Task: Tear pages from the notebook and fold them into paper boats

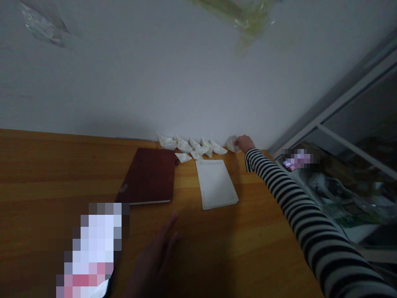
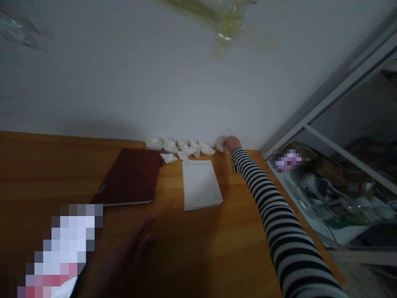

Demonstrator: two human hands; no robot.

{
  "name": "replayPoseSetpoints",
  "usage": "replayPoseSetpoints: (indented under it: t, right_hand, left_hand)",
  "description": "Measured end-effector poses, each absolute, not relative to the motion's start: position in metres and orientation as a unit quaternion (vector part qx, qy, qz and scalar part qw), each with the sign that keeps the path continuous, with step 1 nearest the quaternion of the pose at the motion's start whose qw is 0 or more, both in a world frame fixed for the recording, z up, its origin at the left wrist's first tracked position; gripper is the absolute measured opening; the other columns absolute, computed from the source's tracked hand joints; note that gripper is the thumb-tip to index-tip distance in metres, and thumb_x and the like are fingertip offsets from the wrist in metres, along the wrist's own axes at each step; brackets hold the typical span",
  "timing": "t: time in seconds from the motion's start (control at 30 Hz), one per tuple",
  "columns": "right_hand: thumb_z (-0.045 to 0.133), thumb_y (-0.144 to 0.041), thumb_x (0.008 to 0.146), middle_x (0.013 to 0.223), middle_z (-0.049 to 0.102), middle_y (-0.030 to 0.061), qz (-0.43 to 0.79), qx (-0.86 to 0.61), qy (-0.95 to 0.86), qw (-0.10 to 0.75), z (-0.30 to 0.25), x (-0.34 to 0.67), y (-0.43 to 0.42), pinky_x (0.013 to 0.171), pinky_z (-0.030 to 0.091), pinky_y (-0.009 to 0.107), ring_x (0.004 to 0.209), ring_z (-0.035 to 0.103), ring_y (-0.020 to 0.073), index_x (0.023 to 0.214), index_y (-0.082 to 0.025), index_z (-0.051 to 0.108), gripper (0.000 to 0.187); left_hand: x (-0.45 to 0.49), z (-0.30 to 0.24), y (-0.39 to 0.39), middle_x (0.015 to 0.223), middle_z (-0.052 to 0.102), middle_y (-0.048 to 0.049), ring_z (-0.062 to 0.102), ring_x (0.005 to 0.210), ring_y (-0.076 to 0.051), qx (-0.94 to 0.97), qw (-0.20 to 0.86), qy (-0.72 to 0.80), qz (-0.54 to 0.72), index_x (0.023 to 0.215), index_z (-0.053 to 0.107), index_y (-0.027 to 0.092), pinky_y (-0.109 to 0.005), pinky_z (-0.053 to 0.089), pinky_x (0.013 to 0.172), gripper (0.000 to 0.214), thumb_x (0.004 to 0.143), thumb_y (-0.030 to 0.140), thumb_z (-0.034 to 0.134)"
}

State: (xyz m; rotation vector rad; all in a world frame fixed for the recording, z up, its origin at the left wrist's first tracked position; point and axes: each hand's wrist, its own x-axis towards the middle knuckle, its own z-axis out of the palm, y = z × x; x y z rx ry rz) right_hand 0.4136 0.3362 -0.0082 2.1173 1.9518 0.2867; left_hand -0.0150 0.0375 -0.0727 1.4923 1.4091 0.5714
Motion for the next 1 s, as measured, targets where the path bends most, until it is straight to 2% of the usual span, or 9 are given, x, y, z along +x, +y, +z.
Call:
replayPoseSetpoints:
  t: [0.3,0.4,0.6,0.73,0.87,0.93,1.0]
  right_hand:
    - [0.061,-0.035,0.096,0.127,0.061,0.0099,0.075,0.702,0.686,0.175,-0.016,0.412,0.342,0.089,0.056,0.044,0.107,0.064,0.0231,0.126,-0.017,0.058,0.035]
    - [0.062,-0.035,0.096,0.127,0.061,0.0100,0.055,0.692,0.694,0.189,-0.013,0.410,0.348,0.089,0.056,0.044,0.107,0.064,0.0232,0.125,-0.017,0.059,0.035]
    - [0.062,-0.035,0.096,0.127,0.061,0.0098,0.042,0.694,0.695,0.184,-0.013,0.397,0.342,0.089,0.056,0.044,0.107,0.064,0.0232,0.126,-0.017,0.058,0.035]
    - [0.063,-0.034,0.095,0.124,0.063,0.0103,0.056,0.719,0.680,0.131,-0.002,0.387,0.326,0.090,0.055,0.044,0.107,0.064,0.0236,0.123,-0.016,0.060,0.033]
    - [0.065,-0.020,0.088,0.105,0.074,0.0183,0.068,0.736,0.674,0.023,0.039,0.382,0.304,0.091,0.051,0.038,0.107,0.067,0.0301,0.099,-0.012,0.075,0.017]
    - [0.058,-0.018,0.088,0.102,0.076,0.0166,0.058,0.731,0.679,-0.041,0.055,0.371,0.278,0.084,0.052,0.034,0.102,0.069,0.0287,0.098,-0.011,0.076,0.022]
    - [0.055,-0.022,0.088,0.090,0.077,0.0094,0.009,0.708,0.701,-0.088,0.055,0.347,0.238,0.071,0.052,0.026,0.086,0.071,0.0221,0.094,-0.012,0.076,0.024]
  left_hand:
    - [-0.012,-0.061,0.038,0.140,0.060,-0.0114,0.060,0.126,-0.031,0.637,0.458,0.591,0.189,0.153,0.037,0.020,-0.053,0.048,0.106,0.064,0.098,0.052,0.028]
    - [-0.012,-0.062,0.038,0.143,0.058,-0.0096,0.058,0.128,-0.030,0.642,0.455,0.586,0.193,0.151,0.040,0.021,-0.051,0.047,0.107,0.061,0.098,0.050,0.032]
    - [-0.014,-0.071,0.035,0.135,0.065,-0.0065,0.063,0.121,-0.033,0.613,0.473,0.587,0.237,0.147,0.048,0.028,-0.054,0.050,0.103,0.057,0.094,0.051,0.043]
    - [-0.014,-0.077,0.035,0.136,0.064,-0.0034,0.061,0.124,-0.035,0.600,0.481,0.570,0.291,0.139,0.057,0.033,-0.056,0.047,0.107,0.053,0.089,0.051,0.054]
    - [-0.015,-0.074,0.036,0.134,0.066,-0.0040,0.062,0.123,-0.035,0.596,0.475,0.564,0.319,0.134,0.062,0.032,-0.057,0.046,0.107,0.048,0.089,0.047,0.057]
    - [-0.014,-0.069,0.036,0.134,0.066,-0.0051,0.062,0.123,-0.035,0.594,0.469,0.568,0.325,0.134,0.061,0.031,-0.056,0.046,0.107,0.048,0.090,0.046,0.056]
    - [-0.011,-0.064,0.035,0.135,0.066,-0.0064,0.062,0.123,-0.034,0.587,0.470,0.569,0.333,0.135,0.060,0.030,-0.054,0.046,0.107,0.047,0.091,0.047,0.054]
